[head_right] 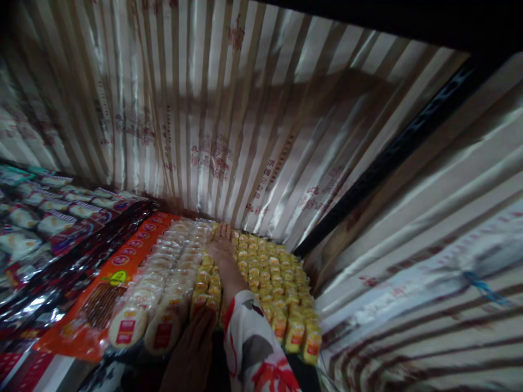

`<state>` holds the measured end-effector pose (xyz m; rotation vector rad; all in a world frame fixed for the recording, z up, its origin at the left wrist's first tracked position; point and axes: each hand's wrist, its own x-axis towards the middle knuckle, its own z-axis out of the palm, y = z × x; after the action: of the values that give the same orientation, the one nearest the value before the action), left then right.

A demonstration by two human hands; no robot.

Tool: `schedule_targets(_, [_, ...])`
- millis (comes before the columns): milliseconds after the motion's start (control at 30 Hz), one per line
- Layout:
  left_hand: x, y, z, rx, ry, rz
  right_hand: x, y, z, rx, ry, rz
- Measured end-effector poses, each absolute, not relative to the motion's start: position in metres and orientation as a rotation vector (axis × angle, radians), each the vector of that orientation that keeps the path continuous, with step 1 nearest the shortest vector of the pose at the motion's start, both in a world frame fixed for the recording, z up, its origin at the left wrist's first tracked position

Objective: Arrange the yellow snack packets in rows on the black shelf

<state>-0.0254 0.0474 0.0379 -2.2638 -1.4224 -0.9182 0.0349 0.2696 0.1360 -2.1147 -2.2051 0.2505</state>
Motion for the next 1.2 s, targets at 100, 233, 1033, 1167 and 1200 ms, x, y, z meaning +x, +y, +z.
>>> schedule_targets(100, [-0.025, 0.046, 0.036, -2.284, -1.433, -0.908, 0.034, 0.275, 0.135, -2.127, -2.197, 0.283])
schedule_targets(233, [-0.027, 0.045, 0.039, -2.342, -1.453, -0.890, 0.036, 0.274, 0.145, -2.068, -2.193, 0.278])
schedule_targets(1033, [-0.030, 0.043, 0.038, -2.397, -1.484, -0.882, 0.112, 0.030, 0.061, -1.538, -1.694, 0.042])
schedule_targets(1167, [-0.030, 0.042, 0.036, -2.412, -1.466, -0.896, 0.104, 0.032, 0.061, -1.487, -1.723, 0.088])
schedule_targets(1200, [-0.030, 0.042, 0.035, -2.418, -1.468, -0.907, 0.102, 0.033, 0.061, -1.508, -1.718, 0.086])
